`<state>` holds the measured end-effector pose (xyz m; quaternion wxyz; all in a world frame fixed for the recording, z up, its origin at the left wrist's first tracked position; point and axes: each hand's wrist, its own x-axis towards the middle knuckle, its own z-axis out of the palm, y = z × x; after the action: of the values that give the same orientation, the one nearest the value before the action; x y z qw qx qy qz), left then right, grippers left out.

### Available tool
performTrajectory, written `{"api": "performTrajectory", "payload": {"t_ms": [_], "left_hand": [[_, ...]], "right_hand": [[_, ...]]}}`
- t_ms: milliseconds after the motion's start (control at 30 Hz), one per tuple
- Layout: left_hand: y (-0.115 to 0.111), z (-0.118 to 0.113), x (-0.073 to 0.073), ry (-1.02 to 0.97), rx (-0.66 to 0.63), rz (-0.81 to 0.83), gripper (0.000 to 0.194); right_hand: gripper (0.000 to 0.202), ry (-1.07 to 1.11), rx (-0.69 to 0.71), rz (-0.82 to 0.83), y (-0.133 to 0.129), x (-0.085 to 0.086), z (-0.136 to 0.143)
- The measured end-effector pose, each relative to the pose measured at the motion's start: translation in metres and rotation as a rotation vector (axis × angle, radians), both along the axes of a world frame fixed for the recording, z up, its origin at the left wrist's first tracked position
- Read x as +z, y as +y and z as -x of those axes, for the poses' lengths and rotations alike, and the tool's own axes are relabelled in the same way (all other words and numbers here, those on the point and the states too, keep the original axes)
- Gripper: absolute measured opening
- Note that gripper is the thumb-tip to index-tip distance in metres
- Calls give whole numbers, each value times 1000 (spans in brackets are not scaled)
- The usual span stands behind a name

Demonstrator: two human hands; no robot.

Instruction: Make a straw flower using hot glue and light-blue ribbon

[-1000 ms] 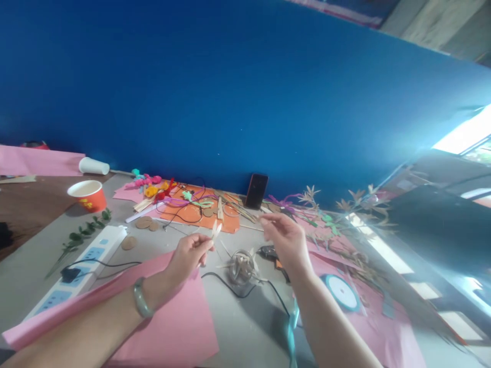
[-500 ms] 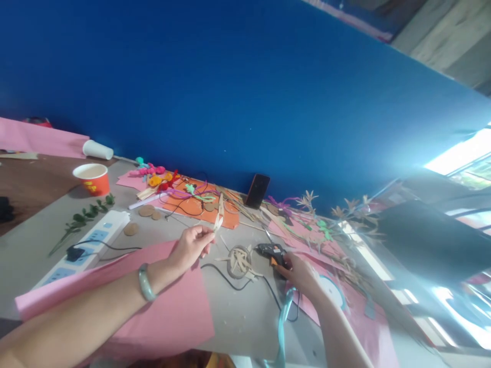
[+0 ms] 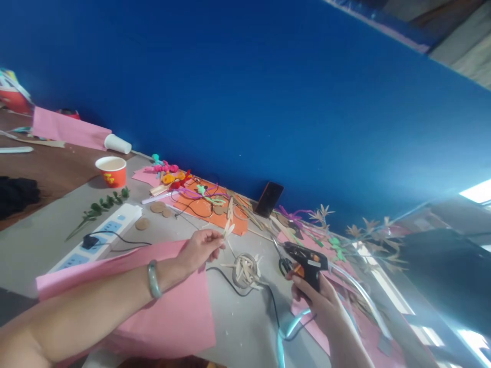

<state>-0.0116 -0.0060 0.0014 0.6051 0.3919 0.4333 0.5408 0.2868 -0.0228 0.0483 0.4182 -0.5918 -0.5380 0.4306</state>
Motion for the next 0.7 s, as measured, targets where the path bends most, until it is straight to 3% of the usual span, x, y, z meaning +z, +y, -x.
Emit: {"api": "performTrajectory", "payload": {"t_ms": [133, 333, 700], "left_hand": [[1, -1, -2, -35, -8, 9, 23], [0, -3, -3, -94, -64, 50, 24], [-1, -3, -3, -63, -106, 55, 18]], "right_hand": [[30, -33, 35, -15, -19, 12, 30], [40, -140, 194, -48, -31, 21, 66], [38, -494, 281, -171, -21, 9, 84]]}}
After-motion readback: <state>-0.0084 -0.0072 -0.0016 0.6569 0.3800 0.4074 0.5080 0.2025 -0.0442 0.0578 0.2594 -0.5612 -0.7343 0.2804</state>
